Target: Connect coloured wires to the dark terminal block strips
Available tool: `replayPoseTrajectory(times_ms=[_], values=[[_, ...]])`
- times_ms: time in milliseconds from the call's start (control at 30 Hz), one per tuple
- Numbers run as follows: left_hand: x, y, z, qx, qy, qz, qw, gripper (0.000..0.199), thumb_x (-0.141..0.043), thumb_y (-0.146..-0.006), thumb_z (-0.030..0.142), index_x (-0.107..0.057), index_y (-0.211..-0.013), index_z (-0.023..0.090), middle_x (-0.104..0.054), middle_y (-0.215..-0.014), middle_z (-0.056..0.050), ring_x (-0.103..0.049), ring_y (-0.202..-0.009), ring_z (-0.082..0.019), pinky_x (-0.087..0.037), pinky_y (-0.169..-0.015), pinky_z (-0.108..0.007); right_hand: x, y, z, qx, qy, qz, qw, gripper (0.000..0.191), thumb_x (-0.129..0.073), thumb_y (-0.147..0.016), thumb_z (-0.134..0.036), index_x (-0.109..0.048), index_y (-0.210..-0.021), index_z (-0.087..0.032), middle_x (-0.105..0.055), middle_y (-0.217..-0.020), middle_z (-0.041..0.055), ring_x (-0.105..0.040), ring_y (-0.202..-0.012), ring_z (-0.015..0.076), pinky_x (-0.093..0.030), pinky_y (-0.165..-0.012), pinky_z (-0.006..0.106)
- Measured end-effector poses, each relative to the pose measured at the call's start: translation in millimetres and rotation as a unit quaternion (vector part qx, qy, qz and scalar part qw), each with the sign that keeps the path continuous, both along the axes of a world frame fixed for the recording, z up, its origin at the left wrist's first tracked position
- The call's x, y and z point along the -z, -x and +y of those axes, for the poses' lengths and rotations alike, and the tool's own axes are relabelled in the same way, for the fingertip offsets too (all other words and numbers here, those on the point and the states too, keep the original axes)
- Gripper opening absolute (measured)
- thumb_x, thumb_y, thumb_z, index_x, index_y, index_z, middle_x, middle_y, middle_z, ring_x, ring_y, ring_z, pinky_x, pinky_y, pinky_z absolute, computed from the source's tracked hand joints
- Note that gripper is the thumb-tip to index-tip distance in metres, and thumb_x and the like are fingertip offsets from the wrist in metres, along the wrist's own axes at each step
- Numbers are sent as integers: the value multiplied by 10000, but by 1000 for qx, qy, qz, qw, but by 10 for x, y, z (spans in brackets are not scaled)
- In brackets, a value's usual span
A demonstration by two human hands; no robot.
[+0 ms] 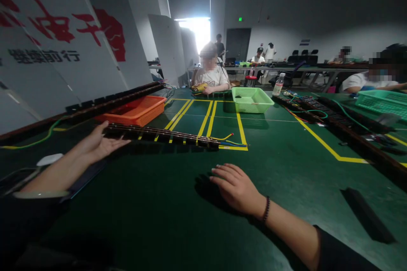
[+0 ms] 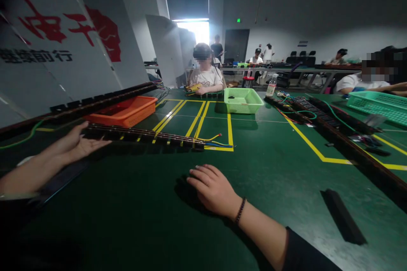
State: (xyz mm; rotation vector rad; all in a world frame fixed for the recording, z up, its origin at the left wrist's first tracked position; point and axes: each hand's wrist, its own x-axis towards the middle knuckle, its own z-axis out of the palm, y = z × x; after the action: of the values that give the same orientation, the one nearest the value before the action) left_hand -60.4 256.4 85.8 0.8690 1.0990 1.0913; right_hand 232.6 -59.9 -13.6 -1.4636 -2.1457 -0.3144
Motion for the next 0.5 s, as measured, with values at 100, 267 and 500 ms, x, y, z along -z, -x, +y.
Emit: replayPoseTrajectory(times_ms=[100,267,500], values=[[127,82,119,-32,21,46,998,305,-396,-888,405,-554,-822,153,-620,-719,-58,-606,-974,-209,-479,-886,-511,47,-96,9,150,-31,9,988,454,-466,-871,-219,-439,-1320,-153,-436,-1383,131,-346,-1304,246,-266,-1096,469],[202,110,396,-86,54,100,990,363,-334,-909,410,-518,-715,164,-573,-627,-46,-607,-935,-178,-483,-910,-444,181,-307,99,230,36,32,972,512,-514,-865,-327,-430,-1324,-118,-430,-1376,169,-359,-1298,284,-258,-1089,525],[280,-12,600,-158,57,129,977,259,-415,-865,195,-436,-608,167,-483,-552,0,-593,-818,-162,-443,-953,-455,154,-330,126,142,110,49,982,340,-422,-927,-227,-522,-1250,-197,-594,-1223,71,-477,-1213,208,-281,-1085,479]])
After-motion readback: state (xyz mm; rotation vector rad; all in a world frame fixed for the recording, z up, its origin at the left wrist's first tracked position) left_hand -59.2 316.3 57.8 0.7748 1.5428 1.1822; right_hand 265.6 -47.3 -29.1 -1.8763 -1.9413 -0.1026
